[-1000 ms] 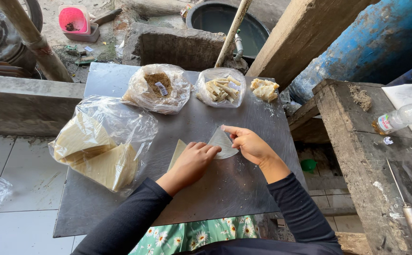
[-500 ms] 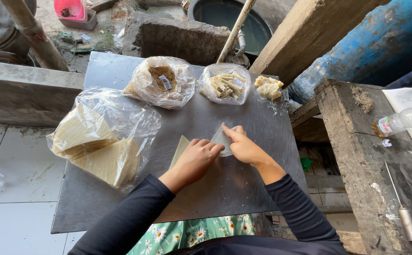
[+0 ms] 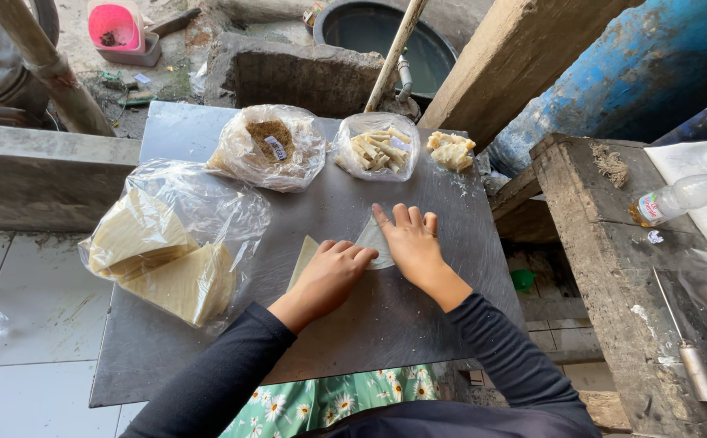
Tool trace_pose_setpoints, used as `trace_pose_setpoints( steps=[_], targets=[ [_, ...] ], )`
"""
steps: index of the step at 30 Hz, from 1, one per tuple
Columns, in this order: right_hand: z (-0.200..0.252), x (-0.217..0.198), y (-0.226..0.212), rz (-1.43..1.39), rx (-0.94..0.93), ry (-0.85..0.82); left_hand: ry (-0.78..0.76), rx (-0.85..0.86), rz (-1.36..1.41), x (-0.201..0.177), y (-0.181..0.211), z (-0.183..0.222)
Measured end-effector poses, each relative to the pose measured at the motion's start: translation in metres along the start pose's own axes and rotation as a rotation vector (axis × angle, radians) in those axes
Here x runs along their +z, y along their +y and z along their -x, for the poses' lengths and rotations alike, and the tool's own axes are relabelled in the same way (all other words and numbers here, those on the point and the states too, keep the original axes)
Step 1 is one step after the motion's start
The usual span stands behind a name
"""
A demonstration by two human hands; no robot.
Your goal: The person folds triangular pastry wraps by hand, placing a small amount of filling inside each from a plastic bag and pressing the edges to seal them. They repeat the process with several wraps from a stack.
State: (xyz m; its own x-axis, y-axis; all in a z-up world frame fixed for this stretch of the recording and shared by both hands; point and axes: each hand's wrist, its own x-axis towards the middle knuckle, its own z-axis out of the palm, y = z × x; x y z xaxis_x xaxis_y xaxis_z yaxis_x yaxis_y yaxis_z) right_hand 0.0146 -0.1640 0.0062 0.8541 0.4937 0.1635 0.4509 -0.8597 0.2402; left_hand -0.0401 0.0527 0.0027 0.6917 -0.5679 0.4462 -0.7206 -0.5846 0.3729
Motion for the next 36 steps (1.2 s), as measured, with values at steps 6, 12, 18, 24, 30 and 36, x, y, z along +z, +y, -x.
trace_pose_setpoints(
  steps=[6,12,18,24,30,36],
  targets=[
    [0.005,-0.011,0.001,0.01,0.048,0.131,0.001,0.002,0.012,-0.003,0.001,-0.001],
    [0.011,-0.013,-0.011,-0.16,0.038,0.11,-0.01,-0.012,0.023,-0.002,0.002,-0.001],
    [0.007,-0.008,-0.007,-0.06,-0.016,0.139,-0.014,-0.013,0.036,-0.005,0.003,-0.002],
    [0.006,-0.015,0.007,-0.045,0.01,0.135,-0.013,-0.02,0.051,-0.008,0.003,-0.001],
    [0.013,-0.024,0.007,-0.156,0.032,0.188,-0.017,-0.023,0.07,-0.008,0.003,-0.001],
    [0.02,-0.019,-0.003,-0.247,0.005,0.154,-0.016,-0.026,0.077,-0.007,0.002,-0.001]
  ],
)
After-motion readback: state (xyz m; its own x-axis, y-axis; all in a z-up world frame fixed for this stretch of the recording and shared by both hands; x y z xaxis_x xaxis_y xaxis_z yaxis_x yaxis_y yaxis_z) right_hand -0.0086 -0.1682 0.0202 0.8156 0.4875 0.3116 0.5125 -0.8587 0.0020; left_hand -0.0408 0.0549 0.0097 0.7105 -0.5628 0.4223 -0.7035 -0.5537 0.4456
